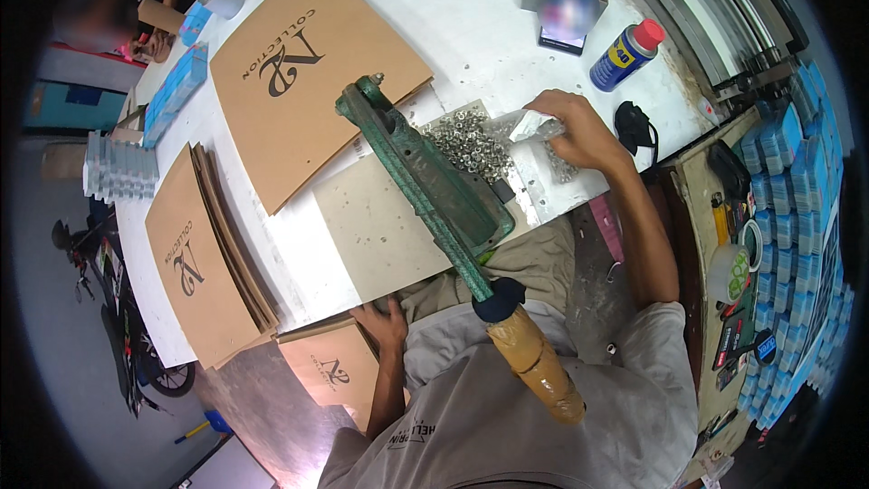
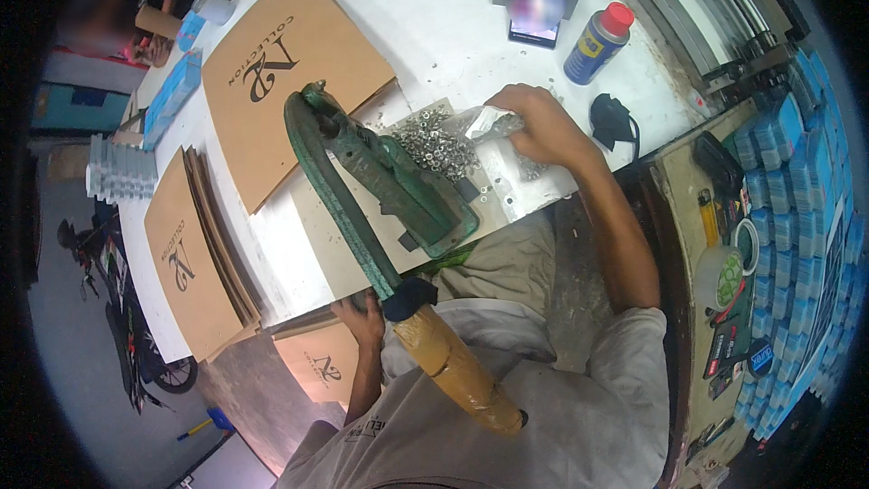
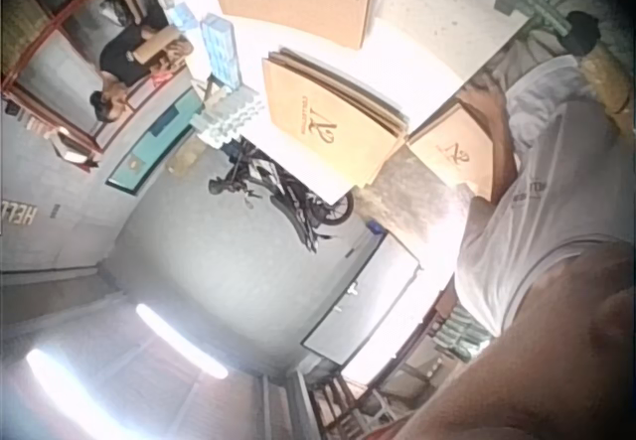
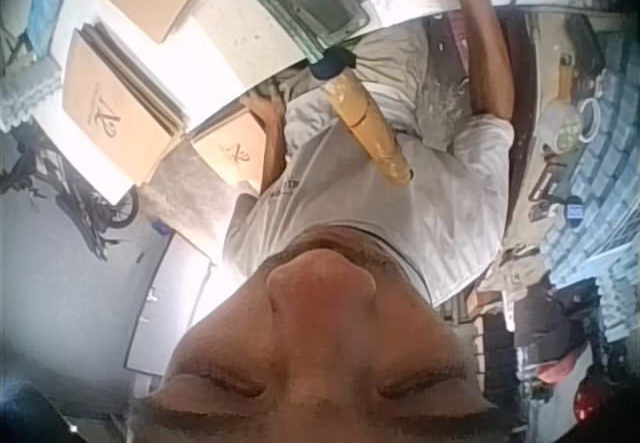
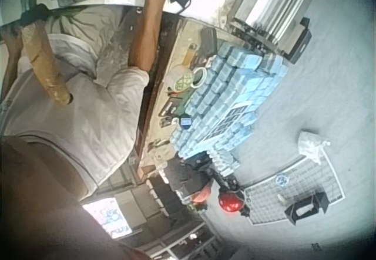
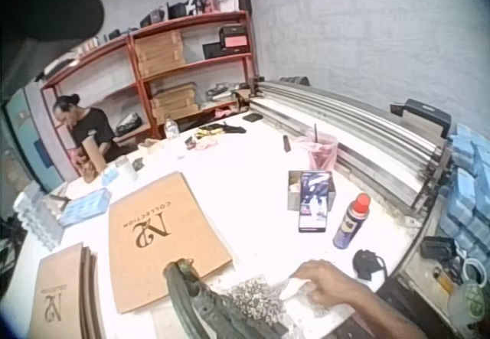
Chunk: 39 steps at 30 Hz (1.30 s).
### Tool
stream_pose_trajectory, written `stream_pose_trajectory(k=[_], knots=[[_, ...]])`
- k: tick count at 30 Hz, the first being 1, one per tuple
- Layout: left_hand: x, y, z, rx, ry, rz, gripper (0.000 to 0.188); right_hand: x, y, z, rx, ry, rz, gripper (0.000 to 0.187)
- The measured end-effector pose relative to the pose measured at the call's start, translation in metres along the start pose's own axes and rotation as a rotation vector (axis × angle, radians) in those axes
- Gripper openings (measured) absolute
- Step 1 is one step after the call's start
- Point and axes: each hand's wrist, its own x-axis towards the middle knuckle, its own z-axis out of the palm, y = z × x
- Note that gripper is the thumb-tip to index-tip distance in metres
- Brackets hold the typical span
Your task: The person sits on the floor and uses a manual hole puncher to create holes in a stack of brown cardboard sheets. They repeatedly place each sheet under the puncher, press the handle, and stack the finished pieces. The person also refills the puncher with metal fasteners from a plastic bag.
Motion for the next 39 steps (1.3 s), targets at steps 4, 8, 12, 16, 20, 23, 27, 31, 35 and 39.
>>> stream_pose_trajectory(k=[4, 8, 12, 16, 20, 23, 27, 31, 35, 39], knots=[[-0.001, -0.005, 0.002, -0.017, 0.021, 0.027, 0.069, -0.002, -0.002, 0.001, -0.107, -0.006, 0.028, 0.04], [0.006, -0.003, 0.007, 0.006, 0.038, 0.029, 0.07, 0.008, -0.022, -0.002, -0.223, 0.021, -0.004, 0.043], [0.007, -0.004, 0.009, 0.005, 0.022, -0.007, 0.073, 0.02, -0.037, 0.004, -0.31, -0.088, -0.032, 0.035], [0.006, -0.002, 0.009, -0.037, 0.035, 0.0, 0.07, 0.015, -0.033, -0.003, -0.186, 0.1, -0.1, 0.025], [0.004, 0.01, -0.001, -0.036, 0.007, -0.05, 0.07, 0.012, -0.037, -0.016, 0.102, 0.213, -0.099, 0.027], [0.006, 0.006, 0.002, -0.042, -0.002, -0.036, 0.072, 0.008, -0.04, -0.027, 0.08, 0.18, -0.062, 0.028], [0.006, 0.004, 0.003, -0.057, 0.015, -0.032, 0.071, 0.005, -0.045, -0.036, 0.113, 0.213, -0.07, 0.023], [0.007, 0.009, -0.001, -0.081, -0.028, -0.074, 0.069, -0.005, -0.045, -0.051, 0.198, 0.344, -0.064, 0.014], [0.004, 0.006, -0.002, -0.024, 0.007, -0.046, 0.069, -0.016, -0.047, -0.071, 0.193, 0.398, -0.12, 0.01], [0.007, -0.001, 0.007, -0.101, 0.056, 0.029, 0.069, -0.023, -0.049, -0.074, 0.196, 0.437, -0.019, 0.011]])
